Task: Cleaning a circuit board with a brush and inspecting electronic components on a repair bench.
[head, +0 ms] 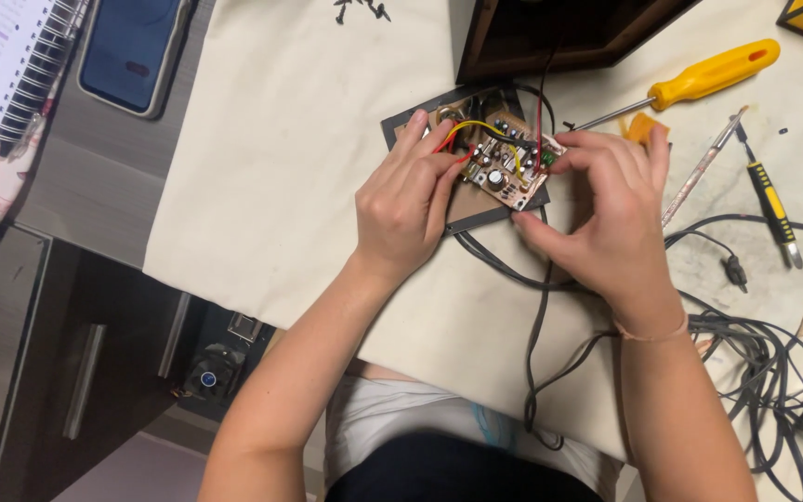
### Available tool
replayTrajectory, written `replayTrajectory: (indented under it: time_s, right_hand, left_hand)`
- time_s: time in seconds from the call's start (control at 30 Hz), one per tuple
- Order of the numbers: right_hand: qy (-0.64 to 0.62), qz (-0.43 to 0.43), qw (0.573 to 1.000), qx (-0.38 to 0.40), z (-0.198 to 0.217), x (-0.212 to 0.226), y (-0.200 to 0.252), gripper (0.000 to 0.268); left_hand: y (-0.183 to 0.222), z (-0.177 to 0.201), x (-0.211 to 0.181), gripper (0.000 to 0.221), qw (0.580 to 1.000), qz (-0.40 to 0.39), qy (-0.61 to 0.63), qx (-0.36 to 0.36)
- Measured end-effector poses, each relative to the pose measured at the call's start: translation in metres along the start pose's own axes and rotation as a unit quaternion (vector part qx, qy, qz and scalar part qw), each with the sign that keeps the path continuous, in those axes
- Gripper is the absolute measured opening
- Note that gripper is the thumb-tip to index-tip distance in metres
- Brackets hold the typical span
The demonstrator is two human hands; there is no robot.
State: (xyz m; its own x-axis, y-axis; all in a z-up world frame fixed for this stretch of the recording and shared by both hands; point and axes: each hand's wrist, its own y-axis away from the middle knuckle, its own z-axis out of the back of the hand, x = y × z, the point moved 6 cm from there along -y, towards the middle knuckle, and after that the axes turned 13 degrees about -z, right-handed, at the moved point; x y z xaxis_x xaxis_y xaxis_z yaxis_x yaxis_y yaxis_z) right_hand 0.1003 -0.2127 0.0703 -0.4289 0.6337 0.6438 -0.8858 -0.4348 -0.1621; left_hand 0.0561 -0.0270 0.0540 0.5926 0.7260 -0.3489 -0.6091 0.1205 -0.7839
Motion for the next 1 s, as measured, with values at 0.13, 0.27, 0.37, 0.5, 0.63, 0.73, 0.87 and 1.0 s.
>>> replayTrajectory:
  time_s: [0.13, 0.27, 0.37, 0.5, 0.63, 0.73, 0.87, 1.0]
  right_hand:
    - [0.085, -0.074, 0.991, -0.076, -0.009, 0.006, 0.011, 0.06]
    - [0.14, -0.102, 0.976, -0.132, -0.018, 0.017, 0.017, 0.061]
    - [0.155, -0.121, 0.971, -0.137, -0.019, 0.018, 0.019, 0.066]
    - [0.15, -0.122, 0.97, -0.15, -0.015, 0.02, 0.021, 0.064]
    - [0.146, -0.124, 0.968, -0.161, -0.01, 0.022, 0.023, 0.064]
    - [0.158, -0.127, 0.963, -0.179, -0.017, 0.02, 0.027, 0.062]
    - [0.122, -0.128, 0.969, -0.172, -0.027, 0.015, 0.025, 0.063]
    - [0.069, -0.145, 0.973, -0.165, -0.036, -0.003, 0.026, 0.062]
  left_hand:
    - [0.003, -0.002, 0.001, 0.008, 1.0, 0.005, 0.001, 0.003]
    - [0.005, -0.002, 0.002, 0.007, 1.0, 0.014, -0.003, -0.001]
    - [0.004, -0.001, 0.002, 0.006, 1.0, 0.011, -0.005, -0.01]
    - [0.004, -0.002, 0.002, 0.008, 1.0, 0.007, -0.015, 0.004]
    - [0.008, -0.003, 0.003, 0.013, 1.0, 0.005, -0.022, 0.0]
    - [0.011, -0.004, 0.006, 0.017, 1.0, 0.008, -0.022, -0.001]
    - [0.012, -0.005, 0.008, 0.024, 0.999, 0.007, -0.025, -0.02]
    - [0.007, -0.002, 0.004, 0.02, 0.999, 0.015, -0.015, -0.03]
